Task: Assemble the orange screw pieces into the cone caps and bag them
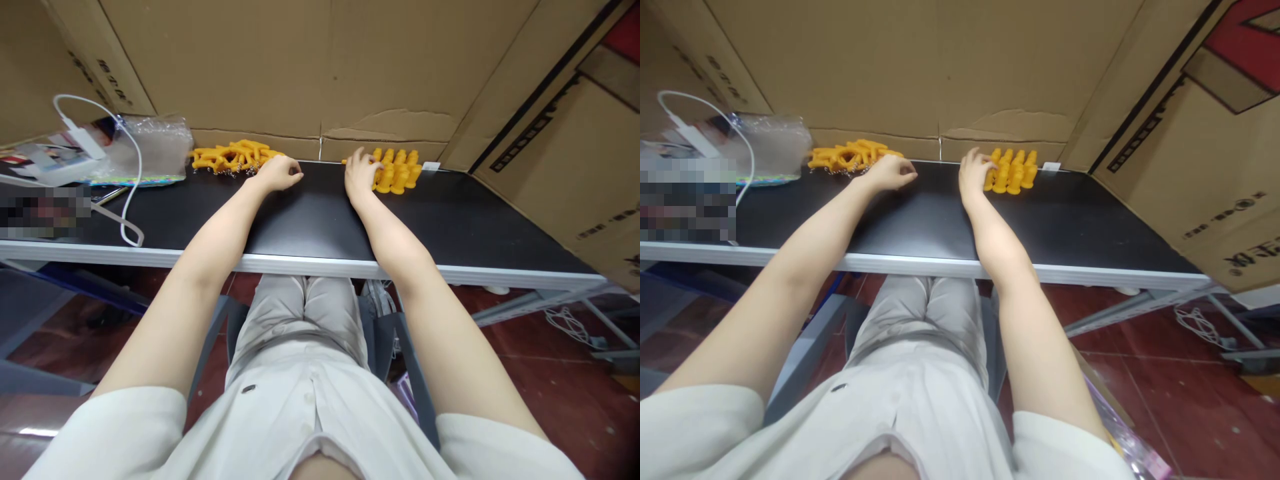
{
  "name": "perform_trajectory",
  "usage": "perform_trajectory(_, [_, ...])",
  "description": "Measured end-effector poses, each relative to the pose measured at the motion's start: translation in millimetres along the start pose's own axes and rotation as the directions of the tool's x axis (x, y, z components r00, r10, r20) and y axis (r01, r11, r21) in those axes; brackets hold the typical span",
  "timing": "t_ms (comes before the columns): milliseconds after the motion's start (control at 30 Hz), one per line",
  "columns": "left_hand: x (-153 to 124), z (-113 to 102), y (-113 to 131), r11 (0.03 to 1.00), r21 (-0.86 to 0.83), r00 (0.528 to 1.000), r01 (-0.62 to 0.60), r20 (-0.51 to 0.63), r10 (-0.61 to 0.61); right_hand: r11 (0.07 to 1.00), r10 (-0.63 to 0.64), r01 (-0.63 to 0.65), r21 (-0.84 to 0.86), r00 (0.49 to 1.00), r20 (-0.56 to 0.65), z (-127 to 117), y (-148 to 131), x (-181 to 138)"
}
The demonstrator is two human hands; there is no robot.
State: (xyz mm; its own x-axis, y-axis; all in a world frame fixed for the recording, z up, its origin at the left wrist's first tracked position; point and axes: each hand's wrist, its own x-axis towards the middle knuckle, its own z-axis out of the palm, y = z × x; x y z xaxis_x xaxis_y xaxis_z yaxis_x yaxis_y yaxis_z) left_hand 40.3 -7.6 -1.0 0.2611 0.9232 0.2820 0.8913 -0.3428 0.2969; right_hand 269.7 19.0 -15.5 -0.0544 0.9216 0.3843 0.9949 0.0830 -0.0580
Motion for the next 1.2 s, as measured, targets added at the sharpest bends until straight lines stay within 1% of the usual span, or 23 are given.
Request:
perform_trajectory(167, [-1, -2, 3, 1.000, 0.024, 1.000, -0.006, 0.005, 0.006, 0.995, -0.042, 0.041, -0.087, 0.999, -0.008, -2, -1, -2])
perform_trajectory(267, [-1, -2, 2, 1.000, 0.026, 1.000, -0.015, 0.000, 0.015, 0.991, -0.063, 0.062, -0.119, 0.998, -0.011, -10, -5, -8])
perform_trajectory(333, [0, -2, 1, 1.000, 0.013, 1.000, -0.016, -0.004, 0.016, 0.993, -0.046, 0.047, -0.112, 0.999, 0.008, -17, -8, -12])
perform_trajectory(400, [0, -1, -1, 1.000, -0.003, 1.000, -0.009, -0.005, 0.009, 0.998, -0.008, 0.010, -0.066, 1.000, 0.029, -22, -9, -14])
perform_trajectory(500, [1, -1, -3, 1.000, -0.024, 1.000, 0.000, -0.005, 0.000, 0.997, 0.031, -0.032, 0.071, 0.999, 0.017, -19, -5, -11])
perform_trajectory(600, [1, -1, -4, 0.999, -0.035, 1.000, -0.005, -0.011, 0.005, 0.979, 0.005, 0.005, 0.203, 0.999, -0.045, -12, 2, -4])
perform_trajectory(667, [1, -1, -3, 0.999, -0.033, 1.000, -0.007, -0.011, 0.007, 0.967, 0.003, 0.012, 0.253, 0.998, -0.057, -10, 5, -2])
perform_trajectory(733, [0, -1, -3, 1.000, -0.024, 1.000, -0.005, -0.008, 0.005, 0.961, 0.030, -0.028, 0.275, 1.000, -0.005, -14, 6, -3])
perform_trajectory(800, [0, -1, -3, 1.000, -0.013, 1.000, -0.005, -0.005, 0.005, 0.953, 0.058, -0.080, 0.291, 0.995, 0.084, -21, 4, -6])
perform_trajectory(900, [0, -2, -3, 1.000, 0.000, 1.000, -0.006, -0.007, 0.006, 0.920, 0.094, -0.165, 0.355, 0.974, 0.208, -27, 0, -9])
perform_trajectory(967, [0, -2, -3, 1.000, 0.007, 1.000, -0.010, -0.010, 0.010, 0.883, 0.114, -0.220, 0.414, 0.957, 0.267, -24, 0, -8])
perform_trajectory(1033, [0, -1, -4, 1.000, 0.008, 1.000, -0.013, -0.010, 0.013, 0.842, 0.114, -0.241, 0.483, 0.954, 0.276, -17, 1, -5])
perform_trajectory(1100, [1, -1, -5, 1.000, 0.003, 1.000, -0.014, -0.010, 0.014, 0.816, 0.093, -0.212, 0.538, 0.967, 0.239, -10, 3, -3])
perform_trajectory(1200, [2, -1, -7, 1.000, 0.003, 1.000, -0.004, -0.017, 0.004, 0.824, 0.074, -0.183, 0.536, 0.973, 0.219, -7, 2, -4])
